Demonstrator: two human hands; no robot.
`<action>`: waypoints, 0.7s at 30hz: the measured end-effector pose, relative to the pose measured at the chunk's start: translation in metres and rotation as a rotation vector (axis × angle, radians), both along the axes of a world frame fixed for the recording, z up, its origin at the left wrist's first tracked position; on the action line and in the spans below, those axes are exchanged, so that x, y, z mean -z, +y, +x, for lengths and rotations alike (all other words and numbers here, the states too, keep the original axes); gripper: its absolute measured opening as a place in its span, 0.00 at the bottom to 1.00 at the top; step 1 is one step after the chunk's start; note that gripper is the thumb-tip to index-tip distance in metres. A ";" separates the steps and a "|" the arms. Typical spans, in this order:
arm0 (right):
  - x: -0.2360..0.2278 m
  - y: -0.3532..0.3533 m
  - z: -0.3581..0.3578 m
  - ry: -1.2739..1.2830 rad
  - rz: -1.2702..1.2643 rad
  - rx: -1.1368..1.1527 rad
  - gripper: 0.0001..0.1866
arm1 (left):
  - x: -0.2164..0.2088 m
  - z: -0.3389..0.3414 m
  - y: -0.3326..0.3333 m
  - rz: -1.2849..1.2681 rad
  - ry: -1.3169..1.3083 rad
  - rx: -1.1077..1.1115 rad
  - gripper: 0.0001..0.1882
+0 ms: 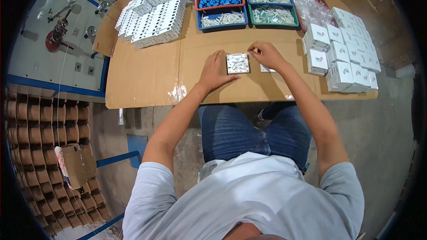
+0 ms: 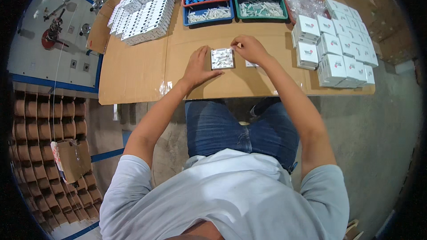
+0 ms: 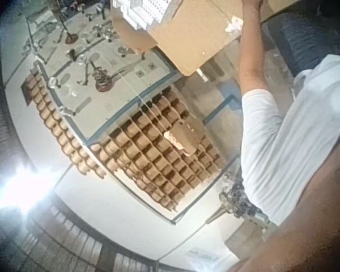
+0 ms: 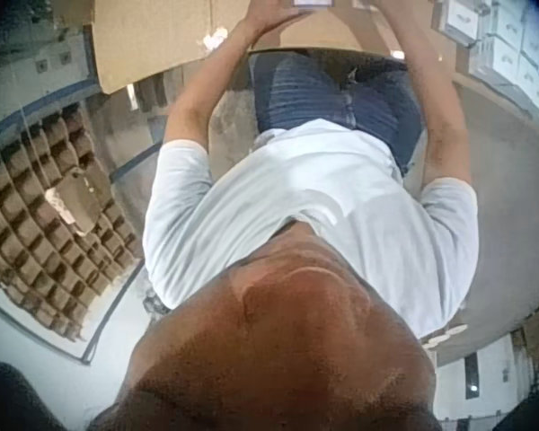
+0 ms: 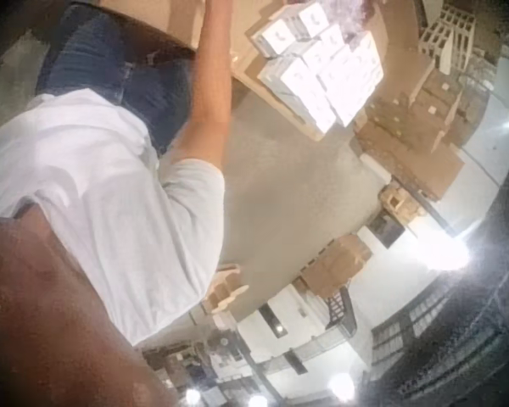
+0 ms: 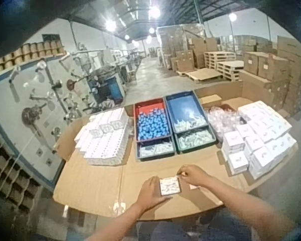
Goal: The recorder takes a plastic component, places it inside a small box, and adds a small bag of fasteners before closing the box.
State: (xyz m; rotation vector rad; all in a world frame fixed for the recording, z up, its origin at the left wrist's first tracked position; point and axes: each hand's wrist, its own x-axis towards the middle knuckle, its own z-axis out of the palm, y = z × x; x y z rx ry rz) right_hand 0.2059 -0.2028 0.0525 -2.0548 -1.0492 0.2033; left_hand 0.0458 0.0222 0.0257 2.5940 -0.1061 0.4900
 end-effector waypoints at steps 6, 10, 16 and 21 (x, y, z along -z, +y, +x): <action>-0.002 -0.005 0.002 0.182 0.050 0.100 0.10 | 0.002 0.007 0.003 0.040 0.027 0.010 0.53; -0.007 0.006 0.019 0.242 0.045 0.128 0.11 | -0.005 0.006 0.003 0.019 0.044 -0.013 0.52; -0.026 0.061 0.099 0.070 0.011 0.125 0.13 | -0.008 0.006 0.004 0.058 0.144 -0.019 0.52; -0.067 0.135 0.189 -0.191 0.041 0.127 0.18 | -0.007 0.004 0.006 0.057 0.147 -0.033 0.51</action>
